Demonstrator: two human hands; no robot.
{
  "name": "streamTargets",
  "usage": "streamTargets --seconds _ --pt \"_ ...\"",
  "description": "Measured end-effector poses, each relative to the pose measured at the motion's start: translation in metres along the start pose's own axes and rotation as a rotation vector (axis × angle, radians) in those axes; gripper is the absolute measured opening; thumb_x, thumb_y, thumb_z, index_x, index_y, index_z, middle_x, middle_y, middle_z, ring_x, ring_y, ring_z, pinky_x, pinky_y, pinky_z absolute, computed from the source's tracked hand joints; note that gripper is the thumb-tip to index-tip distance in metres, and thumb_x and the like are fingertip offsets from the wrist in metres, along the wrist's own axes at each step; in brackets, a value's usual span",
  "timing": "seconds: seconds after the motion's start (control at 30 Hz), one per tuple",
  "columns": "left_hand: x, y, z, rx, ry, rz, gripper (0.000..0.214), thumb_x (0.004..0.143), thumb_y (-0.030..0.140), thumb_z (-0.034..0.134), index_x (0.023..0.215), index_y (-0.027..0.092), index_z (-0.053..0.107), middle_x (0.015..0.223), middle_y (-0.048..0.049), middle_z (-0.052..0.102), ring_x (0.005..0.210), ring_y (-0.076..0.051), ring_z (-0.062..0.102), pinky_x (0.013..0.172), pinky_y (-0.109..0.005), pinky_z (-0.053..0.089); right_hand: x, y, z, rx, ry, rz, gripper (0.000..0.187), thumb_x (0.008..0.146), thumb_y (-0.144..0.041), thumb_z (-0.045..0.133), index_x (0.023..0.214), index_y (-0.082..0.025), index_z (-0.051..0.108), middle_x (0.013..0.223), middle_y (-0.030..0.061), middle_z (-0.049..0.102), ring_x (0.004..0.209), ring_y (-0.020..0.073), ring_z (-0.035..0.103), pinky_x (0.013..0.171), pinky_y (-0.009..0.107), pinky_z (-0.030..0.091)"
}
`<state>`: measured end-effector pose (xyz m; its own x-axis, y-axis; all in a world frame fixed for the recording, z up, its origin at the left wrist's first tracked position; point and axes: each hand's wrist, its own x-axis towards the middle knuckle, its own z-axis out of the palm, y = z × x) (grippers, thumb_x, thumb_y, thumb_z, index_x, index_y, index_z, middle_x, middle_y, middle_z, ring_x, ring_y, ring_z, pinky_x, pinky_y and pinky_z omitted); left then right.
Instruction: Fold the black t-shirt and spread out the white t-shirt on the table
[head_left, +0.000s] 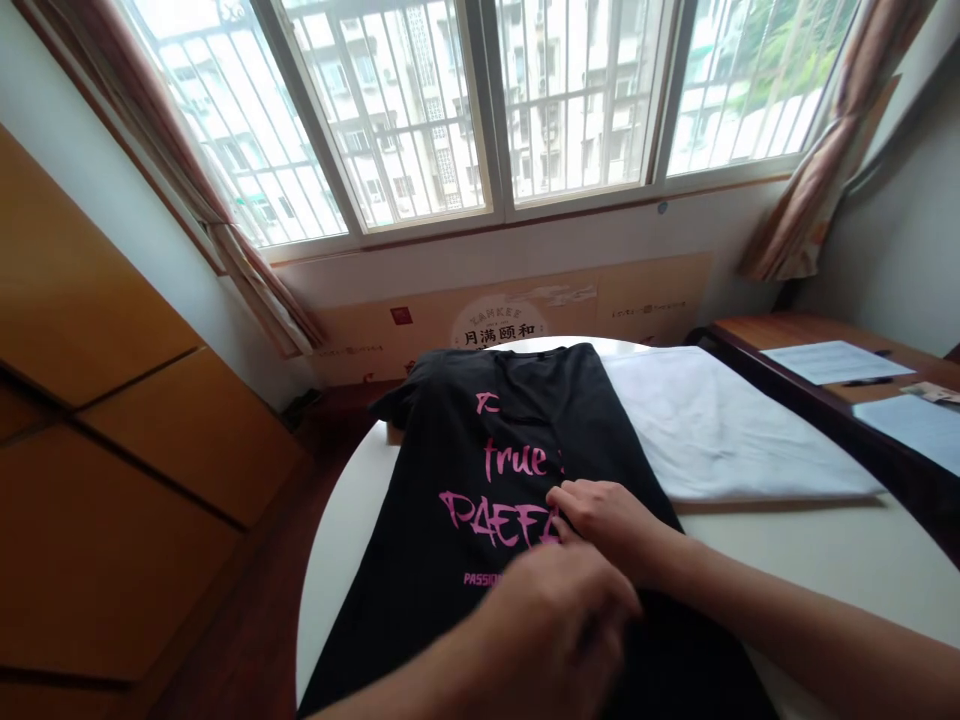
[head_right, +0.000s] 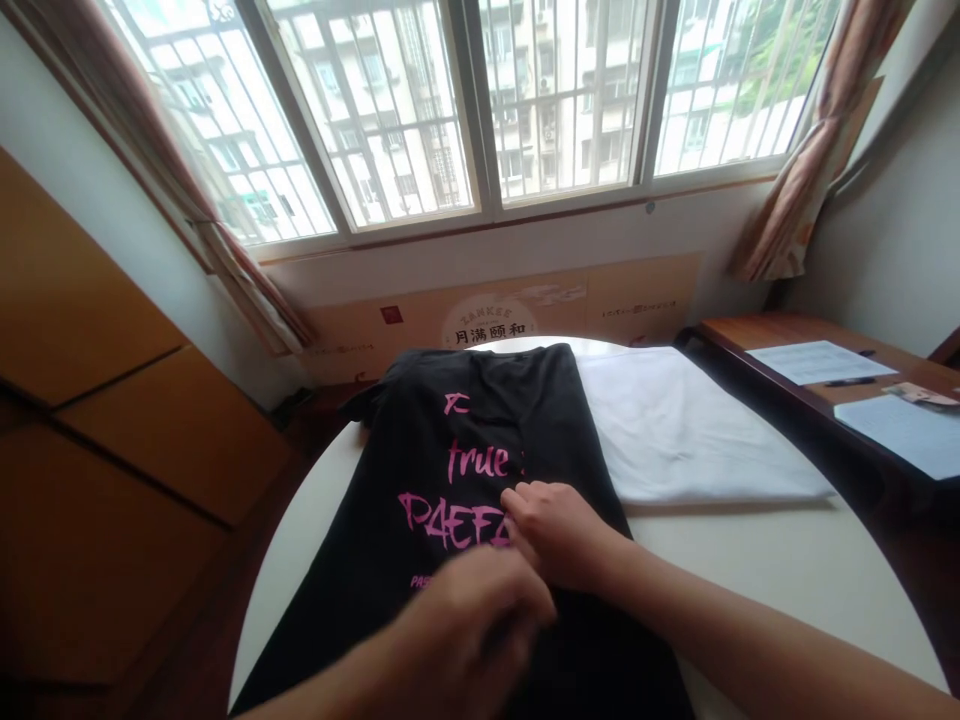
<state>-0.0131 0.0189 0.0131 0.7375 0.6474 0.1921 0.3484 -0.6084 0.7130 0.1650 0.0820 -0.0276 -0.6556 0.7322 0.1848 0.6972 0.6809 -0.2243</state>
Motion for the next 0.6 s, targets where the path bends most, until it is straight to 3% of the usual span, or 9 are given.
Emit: streamTargets --seconds 0.1,0.17,0.2,0.27,0.33,0.43,0.6 --pt "0.012 -0.034 -0.091 -0.113 0.639 -0.406 0.011 0.092 0.028 0.067 0.101 0.023 0.070 0.099 -0.0059 0.073 0.090 -0.023 0.068 0.080 -0.034 0.054 -0.002 0.000 -0.006 0.009 -0.013 -0.025 0.012 0.104 -0.026 0.054 0.101 -0.019 0.063 0.096 0.0083 0.072 0.087 0.0236 0.068 0.075 0.033 0.043" --pt "0.015 -0.065 -0.149 -0.342 1.083 -0.721 0.014 0.081 0.019 0.073 0.094 0.020 0.068 0.093 -0.0029 0.069 0.084 -0.019 0.064 0.071 -0.027 0.049 -0.004 0.000 -0.011 0.026 -0.016 -0.032 0.013 0.104 -0.027 0.053 0.103 -0.019 0.063 0.099 0.0087 0.073 0.089 0.0235 0.069 0.077 0.033 0.044" --pt "0.014 -0.081 -0.173 -0.384 1.172 -0.824 0.011 0.082 0.018 0.070 0.092 0.018 0.066 0.089 -0.0024 0.065 0.080 -0.017 0.061 0.065 -0.025 0.046 -0.004 0.001 -0.013 0.035 -0.020 -0.039 0.014 0.104 -0.027 0.053 0.103 -0.019 0.064 0.099 0.0086 0.074 0.090 0.0235 0.070 0.077 0.033 0.044" --pt "0.011 -0.107 -0.207 -0.477 1.236 -0.976 0.009 0.083 0.020 0.068 0.087 0.017 0.061 0.080 -0.0025 0.058 0.070 -0.018 0.055 0.058 -0.026 0.044 -0.005 0.003 -0.017 0.055 -0.025 -0.042 0.014 0.105 -0.028 0.053 0.102 -0.019 0.064 0.099 0.0081 0.074 0.090 0.0233 0.071 0.077 0.032 0.045" --pt "0.008 -0.125 -0.225 -0.600 1.211 -1.063 0.010 0.084 0.023 0.067 0.085 0.017 0.059 0.077 -0.0042 0.057 0.066 -0.020 0.056 0.055 -0.029 0.047 -0.006 0.005 -0.019 0.081 -0.020 -0.038 0.015 0.105 -0.029 0.053 0.102 -0.019 0.065 0.098 0.0074 0.074 0.090 0.0229 0.071 0.077 0.032 0.045" --pt "0.011 -0.141 -0.233 -0.760 1.199 -1.057 0.010 0.087 0.025 0.064 0.084 0.017 0.058 0.074 -0.0051 0.058 0.061 -0.020 0.057 0.052 -0.029 0.050 -0.007 0.009 -0.021 0.114 -0.004 -0.038 0.016 0.105 -0.029 0.053 0.102 -0.020 0.066 0.098 0.0070 0.075 0.091 0.0223 0.072 0.077 0.031 0.045" --pt "0.032 -0.155 -0.244 -0.782 1.324 -0.951 0.014 0.082 0.009 0.062 0.081 0.019 0.052 0.066 0.0018 0.052 0.050 -0.012 0.047 0.047 -0.021 0.042 -0.007 0.015 -0.024 0.157 0.008 -0.042 0.017 0.105 -0.028 0.052 0.102 -0.019 0.066 0.098 0.0069 0.076 0.090 0.0220 0.073 0.076 0.030 0.046"
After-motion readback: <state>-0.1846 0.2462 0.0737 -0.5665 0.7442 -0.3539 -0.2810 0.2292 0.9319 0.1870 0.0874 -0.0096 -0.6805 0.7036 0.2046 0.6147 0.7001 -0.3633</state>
